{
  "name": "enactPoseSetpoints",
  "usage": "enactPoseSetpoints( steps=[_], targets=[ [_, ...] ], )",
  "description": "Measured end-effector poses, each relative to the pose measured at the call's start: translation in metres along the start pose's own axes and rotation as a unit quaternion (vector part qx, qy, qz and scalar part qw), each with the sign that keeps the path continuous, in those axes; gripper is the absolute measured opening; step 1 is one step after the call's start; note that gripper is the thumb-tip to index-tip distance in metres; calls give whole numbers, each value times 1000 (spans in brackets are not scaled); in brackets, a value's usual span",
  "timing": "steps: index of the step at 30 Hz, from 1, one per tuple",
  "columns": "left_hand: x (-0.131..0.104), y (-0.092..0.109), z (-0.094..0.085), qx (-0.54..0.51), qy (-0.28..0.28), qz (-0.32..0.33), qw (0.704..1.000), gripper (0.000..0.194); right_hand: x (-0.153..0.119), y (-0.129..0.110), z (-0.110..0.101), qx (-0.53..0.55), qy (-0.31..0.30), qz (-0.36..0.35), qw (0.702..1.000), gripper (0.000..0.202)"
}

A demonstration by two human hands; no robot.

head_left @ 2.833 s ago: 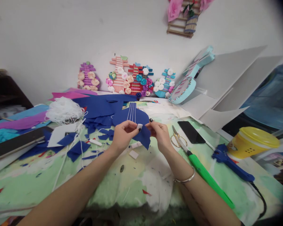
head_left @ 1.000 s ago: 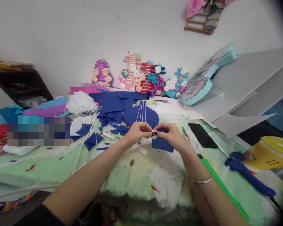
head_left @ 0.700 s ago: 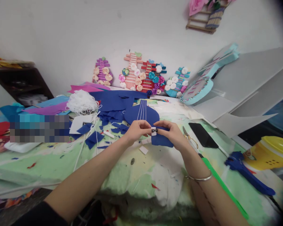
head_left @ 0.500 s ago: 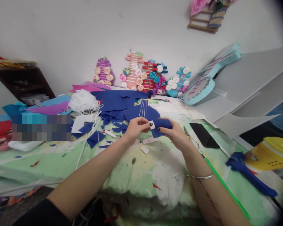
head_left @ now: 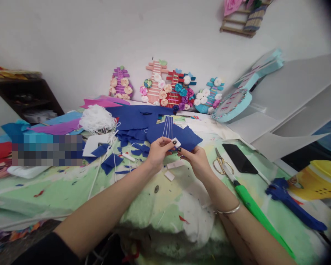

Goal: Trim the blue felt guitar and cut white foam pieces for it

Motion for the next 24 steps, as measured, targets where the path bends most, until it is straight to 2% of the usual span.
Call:
enactPoseSetpoints(
  steps=[10, 14, 19, 24],
  targets=[
    [-7, -9, 5, -46, -6, -49, 998, 29, -1, -1, 0, -3, 13, -30, 999, 25],
    [-8, -10, 6, -42, -17, -48, 998, 29, 0, -3, -2, -8, 14, -43, 999, 23],
    [-5, 0, 4, -16, -74, -38, 996, 26, 1, -11, -7, -9, -7, -51, 999, 18],
    [-1, 13, 0, -12, -109, -62, 992, 21, 1, -18, -12, -33, -36, -41, 998, 11]
  ],
)
Point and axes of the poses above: each hand's wrist, its own x-axis towards the middle knuckle, its own z-axis out of the palm, y = z × x, the point moved 2 cm from there along x, towards the middle knuckle, and after that the axes turned 12 degrees about y, right-handed, at the moved point
